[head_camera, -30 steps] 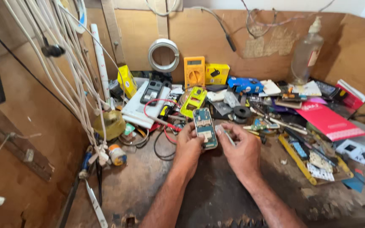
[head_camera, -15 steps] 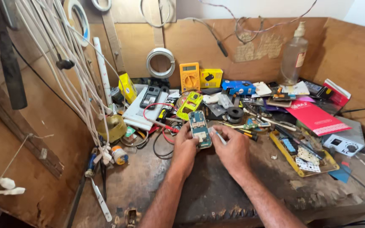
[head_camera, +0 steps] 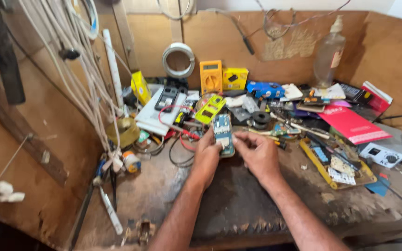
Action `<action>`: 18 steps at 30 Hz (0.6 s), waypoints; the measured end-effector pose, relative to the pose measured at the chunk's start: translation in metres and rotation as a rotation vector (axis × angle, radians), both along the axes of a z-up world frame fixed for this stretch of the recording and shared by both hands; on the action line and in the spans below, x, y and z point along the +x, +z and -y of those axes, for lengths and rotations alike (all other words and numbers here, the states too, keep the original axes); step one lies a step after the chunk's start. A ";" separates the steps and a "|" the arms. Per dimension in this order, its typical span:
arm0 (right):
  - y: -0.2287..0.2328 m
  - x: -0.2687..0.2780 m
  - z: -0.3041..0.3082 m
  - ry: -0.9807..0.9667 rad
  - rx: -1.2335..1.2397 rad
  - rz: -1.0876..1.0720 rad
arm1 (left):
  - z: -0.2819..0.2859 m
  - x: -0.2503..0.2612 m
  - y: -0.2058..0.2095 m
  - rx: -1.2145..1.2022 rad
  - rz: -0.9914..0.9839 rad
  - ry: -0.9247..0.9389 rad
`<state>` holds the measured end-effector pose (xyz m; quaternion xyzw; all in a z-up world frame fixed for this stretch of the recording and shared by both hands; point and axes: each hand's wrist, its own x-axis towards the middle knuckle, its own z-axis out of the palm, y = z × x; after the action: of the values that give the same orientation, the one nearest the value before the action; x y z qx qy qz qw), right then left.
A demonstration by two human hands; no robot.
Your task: The person uses a small metal tool to pry open the back cover of a yellow mobile phone. They remove the cover to reveal the internal circuit board and battery, then place the cover on the table. The person continues to manipulate the phone's internal components with the tool.
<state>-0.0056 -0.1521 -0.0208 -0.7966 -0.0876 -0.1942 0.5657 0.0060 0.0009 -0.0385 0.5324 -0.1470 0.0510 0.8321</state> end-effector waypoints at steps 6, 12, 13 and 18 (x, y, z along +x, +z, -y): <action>0.031 -0.003 -0.005 0.079 0.105 -0.082 | 0.000 -0.012 0.036 0.203 -0.027 0.129; 0.020 -0.003 0.002 0.099 0.076 -0.027 | 0.003 -0.018 0.033 0.175 0.071 0.114; 0.020 -0.004 0.002 0.102 0.122 -0.075 | 0.002 -0.017 0.035 0.161 0.060 0.094; 0.009 -0.007 0.003 0.053 0.087 -0.111 | 0.003 -0.019 0.025 0.214 0.040 0.134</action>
<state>-0.0128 -0.1548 -0.0121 -0.7782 -0.0686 -0.1381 0.6088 -0.0133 -0.0025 -0.0135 0.6255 -0.1321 0.1011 0.7623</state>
